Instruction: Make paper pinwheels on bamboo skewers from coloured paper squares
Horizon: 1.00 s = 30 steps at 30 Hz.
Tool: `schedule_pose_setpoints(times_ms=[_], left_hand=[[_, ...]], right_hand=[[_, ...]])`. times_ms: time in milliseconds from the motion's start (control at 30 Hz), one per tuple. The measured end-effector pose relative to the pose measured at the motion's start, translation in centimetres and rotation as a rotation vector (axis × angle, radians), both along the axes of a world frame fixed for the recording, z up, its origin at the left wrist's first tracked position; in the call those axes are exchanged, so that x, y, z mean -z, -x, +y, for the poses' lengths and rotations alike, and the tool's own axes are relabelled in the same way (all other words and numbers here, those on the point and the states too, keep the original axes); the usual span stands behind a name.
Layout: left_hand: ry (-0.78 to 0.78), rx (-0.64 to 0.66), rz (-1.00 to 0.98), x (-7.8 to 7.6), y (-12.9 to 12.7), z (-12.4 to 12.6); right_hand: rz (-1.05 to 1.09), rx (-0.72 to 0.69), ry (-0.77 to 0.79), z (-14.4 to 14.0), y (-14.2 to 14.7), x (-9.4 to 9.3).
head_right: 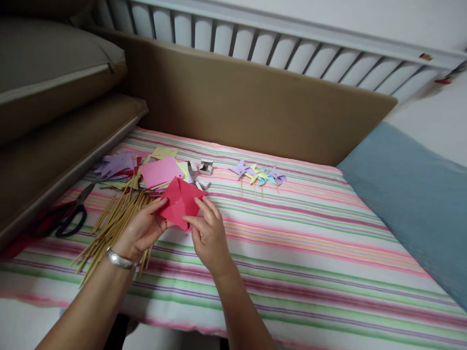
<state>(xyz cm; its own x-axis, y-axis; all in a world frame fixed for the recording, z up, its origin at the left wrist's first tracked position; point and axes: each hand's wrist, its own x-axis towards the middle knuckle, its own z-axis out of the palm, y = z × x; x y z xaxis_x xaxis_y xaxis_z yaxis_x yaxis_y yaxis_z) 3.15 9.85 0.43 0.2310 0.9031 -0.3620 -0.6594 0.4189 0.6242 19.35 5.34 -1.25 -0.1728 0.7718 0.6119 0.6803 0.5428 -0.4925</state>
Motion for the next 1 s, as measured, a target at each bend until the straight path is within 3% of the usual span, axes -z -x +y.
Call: schedule_pose_setpoints(times_ms=[333, 600, 1000], left_hand=[[0.022, -0.001, -0.065, 0.1, -0.9, -0.6], [-0.031, -0.148, 0.016, 1.0, -1.9, -1.1], [-0.086, -0.063, 0.206, 1.0, -2.5, -1.9]], right_hand=[[-0.018, -0.019, -0.051, -0.1, 0.7, 0.2], [0.024, -0.056, -0.001, -0.2, 1.6, 0.2], [0.544, 0.142, 0.437, 0.2, 1.8, -0.5]])
